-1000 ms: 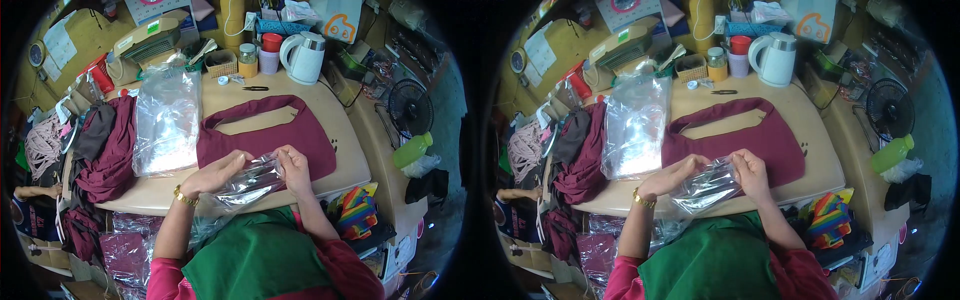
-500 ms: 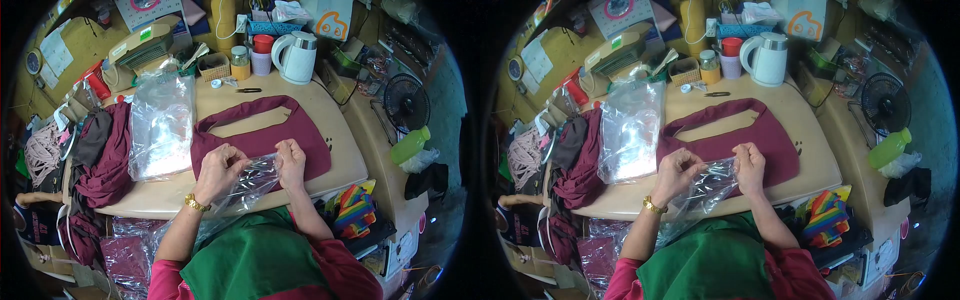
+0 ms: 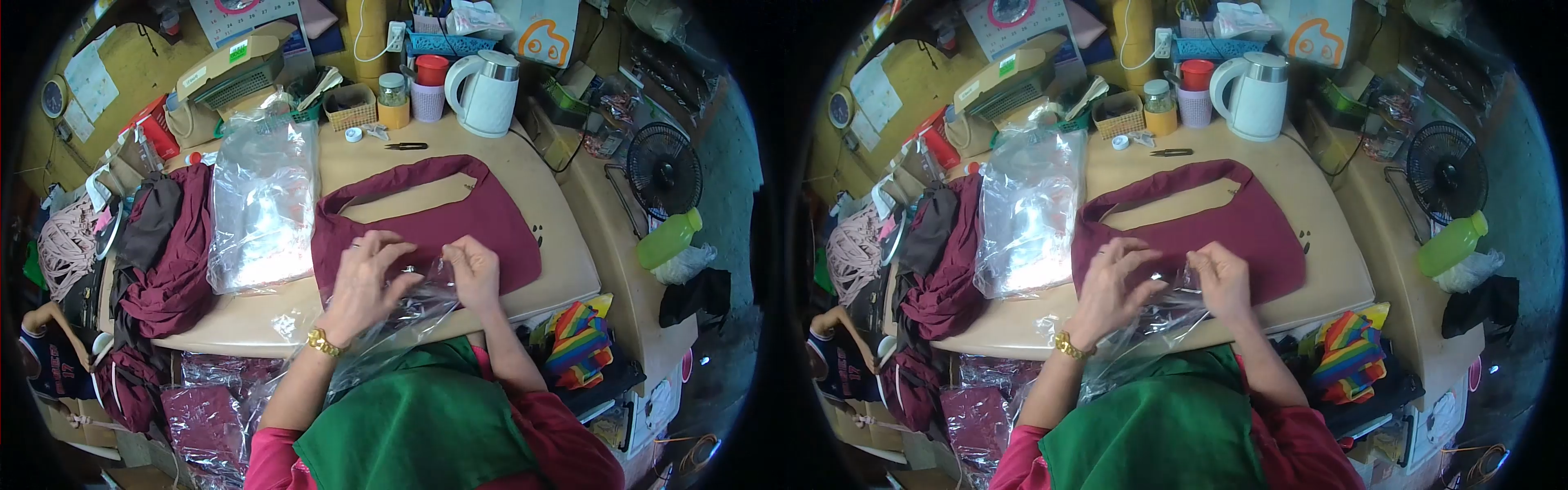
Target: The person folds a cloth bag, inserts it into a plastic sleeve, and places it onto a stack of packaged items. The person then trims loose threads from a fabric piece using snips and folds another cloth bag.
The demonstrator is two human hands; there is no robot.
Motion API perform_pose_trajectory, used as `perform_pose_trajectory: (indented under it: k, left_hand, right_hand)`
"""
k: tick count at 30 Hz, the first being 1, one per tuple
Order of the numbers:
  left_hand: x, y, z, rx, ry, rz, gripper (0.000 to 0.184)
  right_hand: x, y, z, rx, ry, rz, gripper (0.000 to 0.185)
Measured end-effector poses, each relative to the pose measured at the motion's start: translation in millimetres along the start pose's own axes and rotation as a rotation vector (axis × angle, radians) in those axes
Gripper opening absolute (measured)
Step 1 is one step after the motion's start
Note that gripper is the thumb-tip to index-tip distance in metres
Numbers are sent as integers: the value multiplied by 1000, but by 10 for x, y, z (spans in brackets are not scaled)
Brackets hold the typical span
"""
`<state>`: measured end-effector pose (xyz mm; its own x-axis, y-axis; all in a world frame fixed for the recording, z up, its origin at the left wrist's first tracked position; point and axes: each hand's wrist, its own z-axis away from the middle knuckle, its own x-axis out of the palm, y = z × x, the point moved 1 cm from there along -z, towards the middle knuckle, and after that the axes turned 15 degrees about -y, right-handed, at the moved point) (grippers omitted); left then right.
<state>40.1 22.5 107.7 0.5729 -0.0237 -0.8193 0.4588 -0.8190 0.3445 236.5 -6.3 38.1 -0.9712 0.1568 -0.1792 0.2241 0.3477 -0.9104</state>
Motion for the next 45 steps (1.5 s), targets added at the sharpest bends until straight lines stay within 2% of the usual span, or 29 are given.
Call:
perform_pose_trajectory:
  k: [1, 2, 4, 6, 8, 10, 12, 16, 18, 19, 21, 22, 24, 25, 26, 27, 28, 29, 30, 32, 33, 35, 36, 38, 39, 41, 43, 44, 45]
  left_hand:
    - [73, 19, 3, 42, -25, 157, 45]
    - [126, 105, 30, -102, -165, 520, 47]
    - [202, 237, 98, -265, -264, 686, 45]
    - [132, 231, 185, -358, -394, 708, 39]
    - [87, 207, 332, -377, -579, 1227, 33]
    - [-19, 111, 490, -309, -644, 1249, 23]
    - [-144, 21, 659, -270, -988, 1399, 18]
    - [-175, -143, 868, -200, -985, 1353, 17]
    - [-251, -309, 872, -57, -271, 1348, 19]
    - [-270, -370, 840, -100, -29, 1559, 19]
    - [-294, -530, 803, -136, 235, 1750, 20]
    - [-291, -624, 836, 14, 154, 2095, 18]
    - [-278, -631, 919, 182, 62, 2429, 20]
    - [-233, -586, 1011, -147, -63, 2046, 17]
    - [-213, -594, 1048, -292, -107, 1836, 15]
    - [-194, -603, 1087, -430, -170, 1630, 14]
    - [-158, -670, 1118, -409, -258, 1544, 13]
    - [-126, -745, 1150, -386, -341, 1456, 12]
    - [-127, -794, 1178, -365, -422, 1367, 11]
    - [-347, -816, 1105, -234, 218, 2171, 15]
    - [-416, -873, 1122, -101, 107, 2421, 18]
    - [-521, -876, 1115, 51, -17, 2658, 21]
    - [-579, -766, 1070, -19, -505, 1881, 20]
    - [-565, -549, 1010, -250, -956, 801, 35]
    - [-490, -642, 1130, -388, -912, 887, 35]
    - [-397, -772, 1245, -524, -865, 968, 34]
    - [-444, -813, 1242, -509, 346, 1656, 33]
    - [-475, -764, 1242, -508, 349, 1656, 33]
    - [-539, -631, 1205, -456, 271, 1964, 34]
  right_hand:
    - [60, -46, 40, 32, -59, 54, 20]
    - [101, -69, 59, 63, -119, 108, 22]
    - [79, -76, 33, 63, -108, 52, 20]
    - [-151, -120, -80, 11, 67, 102, 19]
    - [-498, 62, -121, 64, 215, -23, 20]
    - [-866, 173, -105, 197, 303, 232, 22]
    - [-1216, 218, -70, 180, 499, 379, 24]
    - [-1579, 415, 87, 46, 526, 249, 25]
    - [-1551, 415, 215, 119, 113, -242, 15]
    - [-1517, 372, 258, 158, -18, -398, 14]
    - [-1326, 227, 236, 45, -878, -28, 14]
    - [-1170, 190, 225, 44, -881, -30, 14]
    - [-948, 140, 214, -29, -100, -460, 19]
    - [-1051, 356, 234, 18, 36, -544, 19]
    - [-1154, 572, 256, 54, 178, -626, 19]
    - [-1131, 518, 223, -12, 13, -910, 20]
    - [-1086, 453, 206, -80, -159, -1190, 21]
    - [-1043, 372, 304, 163, 7, -1108, 14]
    - [-1070, 181, 288, 162, 4, -1110, 14]
    - [-1033, 11, 316, 420, -1164, 97, 7]
    - [-1038, 56, 346, 420, -1166, 96, 7]
    - [-1063, 166, 427, 371, -794, -239, 1]
    - [-1011, 138, 437, 258, -357, -519, 4]
    - [-1093, 191, 379, 133, -53, -995, 6]
    - [-1093, 171, 369, 135, -53, -996, 6]
    - [-1057, 49, 355, 241, -531, -738, 4]
    - [-1033, -72, 373, 339, -989, -439, 4]
    - [-1021, -91, 380, 383, -1214, -273, 5]
    - [-1021, -71, 384, 227, -1049, -328, 12]
